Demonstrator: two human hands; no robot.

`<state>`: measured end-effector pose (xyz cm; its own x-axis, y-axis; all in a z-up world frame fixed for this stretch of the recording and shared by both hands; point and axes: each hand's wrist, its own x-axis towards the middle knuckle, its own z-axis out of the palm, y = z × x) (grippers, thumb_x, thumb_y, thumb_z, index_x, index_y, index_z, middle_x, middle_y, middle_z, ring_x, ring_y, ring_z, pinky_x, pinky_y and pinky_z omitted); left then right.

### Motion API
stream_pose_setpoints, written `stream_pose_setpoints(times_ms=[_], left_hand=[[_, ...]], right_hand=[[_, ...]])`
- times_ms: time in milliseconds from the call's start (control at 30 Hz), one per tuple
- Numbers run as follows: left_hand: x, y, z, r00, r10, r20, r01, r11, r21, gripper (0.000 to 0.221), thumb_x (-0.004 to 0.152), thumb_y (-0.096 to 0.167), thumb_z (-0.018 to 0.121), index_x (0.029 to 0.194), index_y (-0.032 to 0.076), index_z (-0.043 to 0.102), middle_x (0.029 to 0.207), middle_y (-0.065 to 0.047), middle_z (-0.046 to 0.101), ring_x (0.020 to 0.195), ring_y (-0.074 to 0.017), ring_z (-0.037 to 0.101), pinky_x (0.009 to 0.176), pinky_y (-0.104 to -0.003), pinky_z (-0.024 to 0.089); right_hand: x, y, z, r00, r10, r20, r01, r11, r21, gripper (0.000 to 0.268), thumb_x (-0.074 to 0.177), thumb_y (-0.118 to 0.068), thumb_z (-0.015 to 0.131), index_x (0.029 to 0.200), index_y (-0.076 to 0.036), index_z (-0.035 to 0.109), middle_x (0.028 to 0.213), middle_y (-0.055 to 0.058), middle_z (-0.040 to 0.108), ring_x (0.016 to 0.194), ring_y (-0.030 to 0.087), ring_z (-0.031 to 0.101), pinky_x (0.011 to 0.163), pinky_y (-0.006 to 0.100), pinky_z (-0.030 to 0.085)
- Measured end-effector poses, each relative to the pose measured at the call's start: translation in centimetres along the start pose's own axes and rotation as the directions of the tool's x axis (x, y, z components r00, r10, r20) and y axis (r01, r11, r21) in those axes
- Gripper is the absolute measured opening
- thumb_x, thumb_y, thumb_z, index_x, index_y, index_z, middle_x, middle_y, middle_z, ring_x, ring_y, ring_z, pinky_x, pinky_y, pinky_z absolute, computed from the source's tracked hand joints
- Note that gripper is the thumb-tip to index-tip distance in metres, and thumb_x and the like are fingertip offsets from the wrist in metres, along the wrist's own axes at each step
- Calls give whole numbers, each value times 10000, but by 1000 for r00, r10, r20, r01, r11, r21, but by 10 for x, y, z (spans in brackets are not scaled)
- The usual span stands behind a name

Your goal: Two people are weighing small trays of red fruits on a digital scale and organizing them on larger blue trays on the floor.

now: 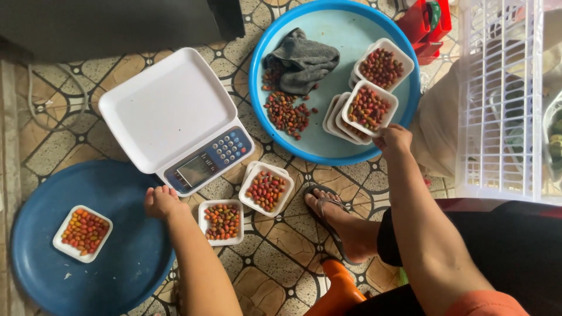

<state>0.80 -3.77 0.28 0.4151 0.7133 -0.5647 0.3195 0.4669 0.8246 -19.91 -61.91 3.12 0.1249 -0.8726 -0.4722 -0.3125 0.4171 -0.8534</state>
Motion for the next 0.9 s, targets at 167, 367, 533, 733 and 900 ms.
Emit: stream_pose_setpoints(times_ms=[167, 367, 533, 733, 900], left_hand=[[-8, 7, -12, 1000, -6, -13, 6, 1000, 11, 337, 905, 128, 704, 1232, 203, 666, 1216, -94, 688, 1114, -204, 767, 1006, -374, 619], [-8, 7, -9, 1000, -4, 0, 4, 1000, 20, 371, 917, 119, 698, 1280, 178, 651, 1248, -107, 673, 1153, -225, 754, 1023, -384, 606], [-11, 5, -12, 1000, -11, 9, 11, 1000, 4, 381, 923, 122, 692, 1298, 159, 642, 1263, -136, 665, 1161, -242, 744, 1028, -394, 595], [-1, -3, -13, 1000, -9, 10, 9, 1000, -16, 399, 917, 116, 682, 1312, 145, 635, 1277, -148, 664, 1145, -255, 747, 1025, -426, 592], [30, -26, -17, 999, -27, -21, 26, 998, -62, 430, 907, 91, 672, 1334, 110, 622, 1292, -177, 642, 1151, -298, 732, 1028, -464, 572]], right_hand=[[-2, 6, 8, 995, 97, 21, -96, 995, -5, 270, 880, -33, 737, 1143, -13, 675, 1003, 259, 598, 784, 347, 709, 615, 460, 659], [-9, 2, 11, 998, 69, -7, -69, 994, -83, 469, 832, -156, 834, 1224, -14, 620, 1007, 287, 597, 774, 355, 736, 624, 515, 661], [45, 34, 13, 998, 59, -35, -62, 994, -87, 581, 839, -255, 841, 1284, -10, 560, 1042, 316, 557, 757, 364, 684, 596, 532, 595], [23, 5, 23, 871, -370, -323, 174, 848, -501, 475, 844, -426, 794, 1168, -136, 606, 1084, 252, 620, 1032, 431, 676, 906, 523, 528], [-13, -25, 83, 592, -797, -121, 639, 555, -533, 436, 871, -258, 806, 1225, -138, 582, 1148, 240, 508, 1140, 511, 548, 1010, 580, 411]])
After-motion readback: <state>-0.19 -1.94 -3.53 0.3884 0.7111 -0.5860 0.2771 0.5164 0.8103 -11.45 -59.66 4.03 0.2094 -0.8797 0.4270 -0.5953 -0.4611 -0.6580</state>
